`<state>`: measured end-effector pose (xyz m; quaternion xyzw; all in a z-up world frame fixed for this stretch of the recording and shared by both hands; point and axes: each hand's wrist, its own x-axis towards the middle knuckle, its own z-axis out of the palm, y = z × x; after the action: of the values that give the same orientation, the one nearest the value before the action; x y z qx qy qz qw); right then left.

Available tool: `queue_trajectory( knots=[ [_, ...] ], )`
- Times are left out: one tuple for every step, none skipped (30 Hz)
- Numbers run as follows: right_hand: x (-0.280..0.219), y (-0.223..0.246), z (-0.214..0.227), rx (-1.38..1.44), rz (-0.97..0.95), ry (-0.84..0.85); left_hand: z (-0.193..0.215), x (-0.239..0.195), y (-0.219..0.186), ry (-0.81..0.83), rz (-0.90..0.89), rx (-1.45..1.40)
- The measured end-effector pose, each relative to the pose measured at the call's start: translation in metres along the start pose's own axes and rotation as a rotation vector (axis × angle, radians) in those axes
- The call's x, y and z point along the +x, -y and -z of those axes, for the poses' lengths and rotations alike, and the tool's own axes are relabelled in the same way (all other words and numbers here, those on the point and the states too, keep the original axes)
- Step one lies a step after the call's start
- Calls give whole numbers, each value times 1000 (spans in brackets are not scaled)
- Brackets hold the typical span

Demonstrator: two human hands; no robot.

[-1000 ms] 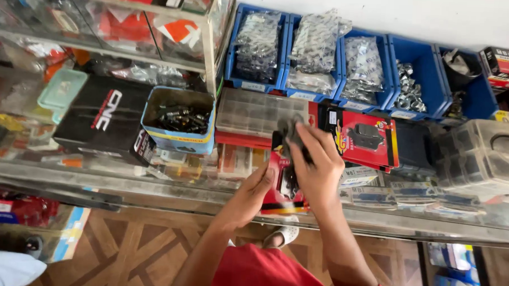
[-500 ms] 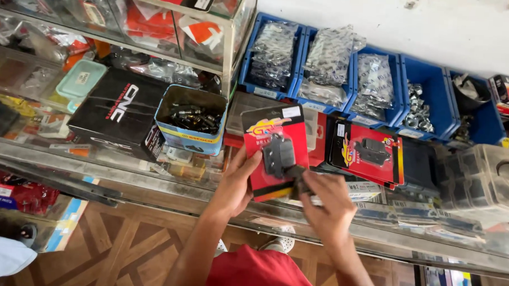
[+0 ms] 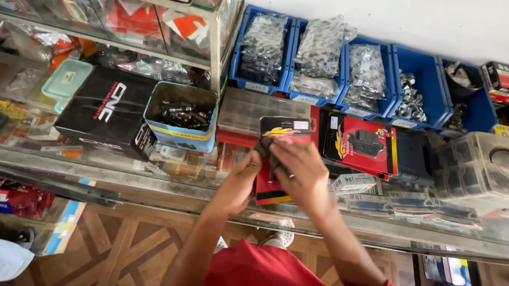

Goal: The person repeatedly picks up packaged brake pads from a glass counter, turns them over to inspect the packaging, and places them back onto a wall display rack. The person handles several identical packages one at a time in a repetitive cycle.

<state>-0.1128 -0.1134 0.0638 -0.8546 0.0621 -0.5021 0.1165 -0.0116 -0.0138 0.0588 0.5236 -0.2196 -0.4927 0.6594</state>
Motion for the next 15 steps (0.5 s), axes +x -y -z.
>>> queue_trajectory(
  knots=[
    [-4, 7, 0, -42, -6, 45, 14, 13, 22, -31, 24, -137],
    [-9, 14, 0, -85, -13, 89, 28, 27, 45, -62, 47, -274],
    [-14, 19, -2, -80, -5, 90, 37, 33, 54, -67, 40, -276],
    [-20, 24, -4, -19, -7, 78, 46, 39, 65, -68, 25, -352],
    [-28, 30, -6, 42, -15, 70, 55, 42, 77, -69, 17, -427],
    [-33, 25, -2, 47, -15, 72, 55, 39, 65, -75, 16, -429],
    [-38, 20, 2, 53, -25, 106, 54, 37, 52, -71, 4, -454],
    [-43, 14, 6, 59, -35, 139, 53, 35, 39, -66, -9, -478],
    [-40, 6, 7, 59, -33, 138, 54, 36, 45, -66, -11, -478],
    [-37, -1, 9, 33, -66, 95, 55, 38, 51, -47, -18, -462],
    [-36, -7, 11, 6, -105, 52, 56, 37, 59, -28, -19, -444],
    [-26, -6, 10, 5, -111, 52, 56, 39, 59, -28, -14, -443],
    [-16, -5, 11, 2, -92, 63, 55, 41, 59, 9, -49, -402],
    [-7, -4, 12, -1, -74, 75, 54, 43, 59, 46, -84, -362],
    [0, -3, 11, -9, -78, 72, 50, 42, 62, 54, -80, -360]
  ],
)
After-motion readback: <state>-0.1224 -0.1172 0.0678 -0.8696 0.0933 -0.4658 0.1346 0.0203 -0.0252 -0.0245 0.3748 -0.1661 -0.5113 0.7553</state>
